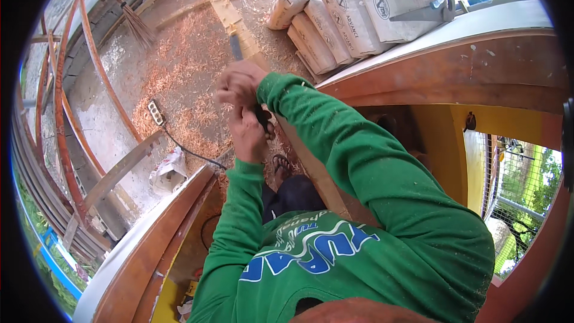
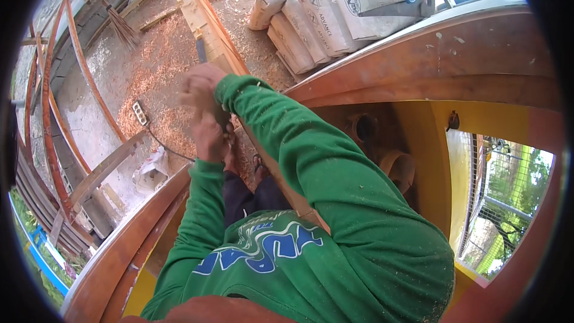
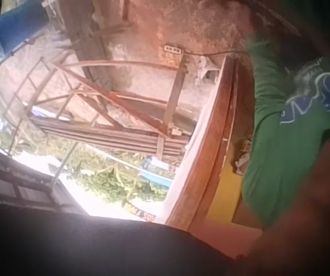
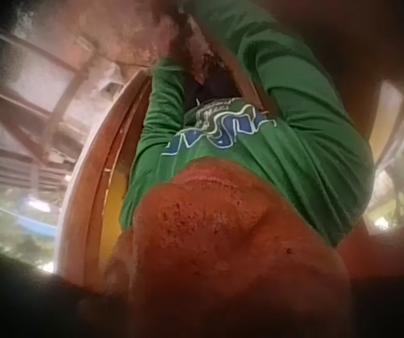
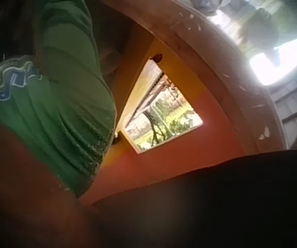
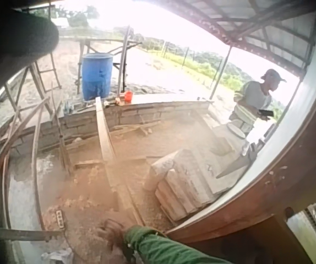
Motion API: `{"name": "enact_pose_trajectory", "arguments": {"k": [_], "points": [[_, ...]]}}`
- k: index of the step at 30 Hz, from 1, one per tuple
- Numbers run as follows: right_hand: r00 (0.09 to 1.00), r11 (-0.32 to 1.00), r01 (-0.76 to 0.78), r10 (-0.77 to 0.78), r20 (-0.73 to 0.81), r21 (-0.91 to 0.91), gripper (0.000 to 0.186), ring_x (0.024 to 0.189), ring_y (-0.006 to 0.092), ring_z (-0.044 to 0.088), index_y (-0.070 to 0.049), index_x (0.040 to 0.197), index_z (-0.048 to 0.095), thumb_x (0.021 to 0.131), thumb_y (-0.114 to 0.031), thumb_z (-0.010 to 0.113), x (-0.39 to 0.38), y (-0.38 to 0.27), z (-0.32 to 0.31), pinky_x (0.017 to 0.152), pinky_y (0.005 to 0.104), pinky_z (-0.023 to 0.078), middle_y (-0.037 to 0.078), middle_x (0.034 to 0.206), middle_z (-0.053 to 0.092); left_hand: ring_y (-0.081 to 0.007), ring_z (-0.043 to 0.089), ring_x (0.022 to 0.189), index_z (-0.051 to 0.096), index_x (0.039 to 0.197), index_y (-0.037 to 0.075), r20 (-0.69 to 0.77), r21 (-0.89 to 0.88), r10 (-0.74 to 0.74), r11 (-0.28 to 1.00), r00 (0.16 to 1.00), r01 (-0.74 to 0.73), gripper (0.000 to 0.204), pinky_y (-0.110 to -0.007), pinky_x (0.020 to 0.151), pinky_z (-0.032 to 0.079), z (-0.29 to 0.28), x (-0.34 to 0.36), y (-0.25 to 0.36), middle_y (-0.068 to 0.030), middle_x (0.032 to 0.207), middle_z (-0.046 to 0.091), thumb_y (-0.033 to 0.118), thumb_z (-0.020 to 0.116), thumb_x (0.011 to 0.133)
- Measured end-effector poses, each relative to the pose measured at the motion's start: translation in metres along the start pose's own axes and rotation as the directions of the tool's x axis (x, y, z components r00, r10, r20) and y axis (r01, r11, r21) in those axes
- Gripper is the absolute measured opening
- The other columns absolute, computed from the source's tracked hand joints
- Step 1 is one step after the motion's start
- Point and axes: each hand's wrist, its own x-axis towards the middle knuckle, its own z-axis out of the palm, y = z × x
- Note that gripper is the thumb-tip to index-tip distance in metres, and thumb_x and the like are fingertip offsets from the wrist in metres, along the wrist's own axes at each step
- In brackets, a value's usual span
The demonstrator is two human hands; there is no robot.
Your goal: The person uses a file on the edge of a wooden door, positions a metal hinge, and then uses a hammer and a chisel to carve a recess in a wooden post for the hinge installation.
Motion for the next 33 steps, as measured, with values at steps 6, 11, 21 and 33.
{"name": "enact_pose_trajectory", "arguments": {"k": [6, 11, 21, 33], "points": [[0.993, 0.997, -0.078, 0.080, -0.090, 0.027, 0.038, 0.050, 0.0329, 0.045, -0.005, 0.050, 0.046, 0.069, -0.038, 0.043, 0.004, -0.005, -0.004, 0.050, 0.0406, 0.036, 0.016, 0.049, 0.044, -0.0193, 0.047, 0.050, 0.053, 0.086, 0.002, -0.043, -0.061, -0.015, 0.998, 0.999, 0.013, 0.016, -0.028, 0.039, 0.036, -0.004, 0.003, -0.003, -0.0098, 0.065, 0.049, 0.013, 0.045, 0.077], [0.989, 0.999, -0.037, 0.036, 0.144, 0.006, 0.034, 0.049, 0.0337, 0.045, -0.005, 0.050, 0.047, 0.066, -0.036, 0.045, 0.002, -0.011, 0.000, 0.049, 0.0409, 0.036, 0.016, 0.050, 0.045, -0.0258, 0.049, 0.056, 0.052, 0.084, 0.002, 0.049, -0.434, -0.596, 0.710, 0.801, 0.555, 0.017, -0.034, 0.046, 0.039, -0.007, -0.004, -0.002, -0.0129, 0.069, 0.050, 0.011, 0.050, 0.069], [0.996, 0.996, -0.070, 0.067, 0.067, 0.058, 0.038, 0.053, 0.0342, 0.046, -0.004, 0.053, 0.049, 0.068, -0.039, 0.046, 0.006, 0.004, 0.013, 0.051, 0.0408, 0.037, 0.017, 0.053, 0.046, -0.0108, 0.047, 0.052, 0.047, 0.086, 0.001, 0.061, -0.424, -0.394, 0.822, 0.917, 0.381, 0.020, -0.021, 0.043, 0.037, -0.011, -0.002, 0.004, -0.0059, 0.069, 0.051, 0.016, 0.033, 0.084], [0.995, 0.996, -0.089, 0.089, 0.044, 0.017, 0.038, 0.055, 0.0327, 0.049, -0.003, 0.055, 0.050, 0.069, -0.039, 0.046, 0.028, 0.013, 0.005, 0.054, 0.0396, 0.039, 0.017, 0.056, 0.048, -0.0312, 0.050, 0.071, 0.050, 0.082, -0.004, 0.029, -0.091, -0.348, 0.933, 0.937, 0.349, 0.023, -0.037, 0.058, 0.041, -0.019, 0.017, 0.003, -0.0147, 0.075, 0.049, -0.003, 0.052, 0.060]]}}
